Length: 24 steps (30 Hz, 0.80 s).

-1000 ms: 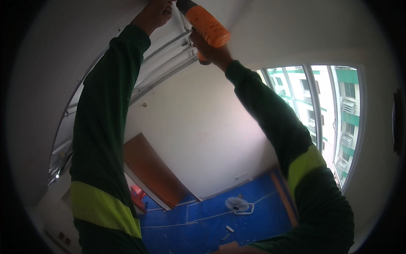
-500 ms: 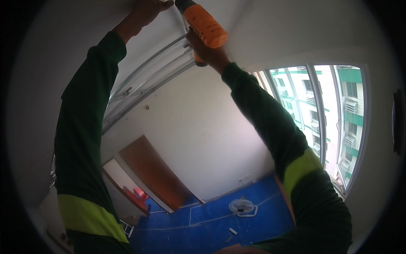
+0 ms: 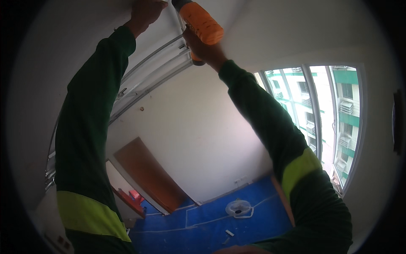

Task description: The person uses an orange cordless drill to fasten screws into ceiling-mounted metal tracks, then switches to a teal corded drill to continue securing the same tracks. They also use a manual pipe cutter to trim a metal conduit near the ceiling. The work occurs in a room with a blue floor and a large window.

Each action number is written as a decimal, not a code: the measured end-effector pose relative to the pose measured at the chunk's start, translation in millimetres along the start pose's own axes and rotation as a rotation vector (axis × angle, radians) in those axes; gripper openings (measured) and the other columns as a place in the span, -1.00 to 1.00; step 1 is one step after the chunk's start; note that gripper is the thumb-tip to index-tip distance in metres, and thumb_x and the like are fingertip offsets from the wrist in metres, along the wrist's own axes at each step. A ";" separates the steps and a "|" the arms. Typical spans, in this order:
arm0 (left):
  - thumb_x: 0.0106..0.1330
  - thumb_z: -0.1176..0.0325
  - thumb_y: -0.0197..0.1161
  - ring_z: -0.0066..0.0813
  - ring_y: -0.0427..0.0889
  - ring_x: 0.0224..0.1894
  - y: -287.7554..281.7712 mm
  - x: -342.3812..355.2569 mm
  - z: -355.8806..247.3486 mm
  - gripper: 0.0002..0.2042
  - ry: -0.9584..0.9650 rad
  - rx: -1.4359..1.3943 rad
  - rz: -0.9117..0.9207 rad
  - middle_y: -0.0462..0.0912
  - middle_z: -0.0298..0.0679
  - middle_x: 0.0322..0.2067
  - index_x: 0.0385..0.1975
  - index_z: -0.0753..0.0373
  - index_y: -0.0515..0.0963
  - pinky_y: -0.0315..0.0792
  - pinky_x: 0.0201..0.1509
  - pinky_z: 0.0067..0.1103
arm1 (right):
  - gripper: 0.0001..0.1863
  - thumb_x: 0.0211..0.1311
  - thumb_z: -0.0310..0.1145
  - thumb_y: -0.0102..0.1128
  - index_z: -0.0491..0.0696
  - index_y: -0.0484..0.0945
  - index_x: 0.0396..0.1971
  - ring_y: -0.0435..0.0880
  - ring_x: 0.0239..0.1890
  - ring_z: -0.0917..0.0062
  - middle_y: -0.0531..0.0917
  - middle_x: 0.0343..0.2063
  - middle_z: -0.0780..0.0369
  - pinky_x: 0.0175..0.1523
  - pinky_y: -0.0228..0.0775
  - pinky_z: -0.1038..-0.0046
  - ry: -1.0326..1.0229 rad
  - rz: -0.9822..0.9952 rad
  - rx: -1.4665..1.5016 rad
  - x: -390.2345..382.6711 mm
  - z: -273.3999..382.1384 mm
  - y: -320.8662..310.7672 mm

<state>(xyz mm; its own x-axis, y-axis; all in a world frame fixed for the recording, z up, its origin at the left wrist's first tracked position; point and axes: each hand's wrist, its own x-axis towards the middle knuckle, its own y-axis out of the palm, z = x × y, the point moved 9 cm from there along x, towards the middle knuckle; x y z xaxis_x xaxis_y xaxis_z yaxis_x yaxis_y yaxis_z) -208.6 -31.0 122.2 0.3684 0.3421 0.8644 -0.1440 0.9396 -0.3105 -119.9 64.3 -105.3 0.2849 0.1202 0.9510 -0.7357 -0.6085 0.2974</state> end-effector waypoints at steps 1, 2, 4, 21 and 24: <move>0.44 0.04 0.43 -0.43 0.58 -0.38 -4.5 2.1 -3.8 -0.61 0.055 -0.060 -0.074 0.66 -0.24 -0.45 -0.17 0.34 0.74 0.50 -0.19 -0.33 | -0.78 0.37 -0.28 0.31 -0.07 0.54 -0.13 0.62 -0.57 0.62 0.62 -0.52 0.36 -0.42 0.58 0.46 -0.061 -0.027 -0.032 2.5 3.0 -3.5; 0.43 0.04 0.43 -0.44 0.56 -0.40 -3.4 7.7 0.1 -0.61 0.006 -0.076 -0.076 0.63 -0.25 -0.47 -0.19 0.35 0.73 0.49 -0.21 -0.33 | -0.78 0.37 -0.29 0.31 -0.07 0.54 -0.14 0.62 -0.57 0.62 0.62 -0.53 0.36 -0.41 0.58 0.46 -0.123 -0.053 -0.064 3.3 6.0 -6.3; 0.42 0.05 0.45 -0.46 0.52 -0.44 0.3 5.2 6.3 -0.60 -0.104 -0.099 -0.069 0.58 -0.27 -0.52 -0.22 0.36 0.72 0.47 -0.26 -0.34 | -0.78 0.36 -0.30 0.32 -0.07 0.54 -0.14 0.62 -0.57 0.62 0.62 -0.54 0.37 -0.40 0.59 0.46 -0.172 -0.063 -0.082 0.8 11.8 -4.5; 0.45 0.06 0.39 -0.34 0.64 -0.43 -0.1 8.5 -4.8 -0.65 0.071 0.043 -0.057 0.68 -0.19 -0.52 -0.22 0.29 0.77 0.53 -0.20 -0.32 | -0.70 0.37 -0.23 0.35 -0.06 0.51 -0.08 0.62 -0.51 0.59 0.63 -0.48 0.34 -0.23 0.64 0.41 -0.216 0.001 -0.266 9.1 3.5 -16.2; 0.46 0.05 0.38 -0.33 0.64 -0.43 3.6 11.0 -0.4 -0.65 0.051 0.187 -0.020 0.69 -0.18 -0.52 -0.17 0.27 0.78 0.54 -0.19 -0.32 | -0.62 0.36 -0.18 0.39 -0.08 0.48 -0.01 0.66 -0.39 0.55 0.64 -0.37 0.29 -0.13 0.65 0.36 -0.059 -0.005 -0.183 7.1 -14.9 -17.5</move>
<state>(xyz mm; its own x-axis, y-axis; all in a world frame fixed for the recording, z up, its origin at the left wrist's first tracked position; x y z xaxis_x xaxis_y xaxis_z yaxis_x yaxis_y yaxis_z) -204.7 -23.9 130.5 0.4186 0.3280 0.8469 -0.3022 0.9297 -0.2107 -114.2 87.5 -102.5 0.3201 0.0735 0.9445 -0.8321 -0.4550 0.3173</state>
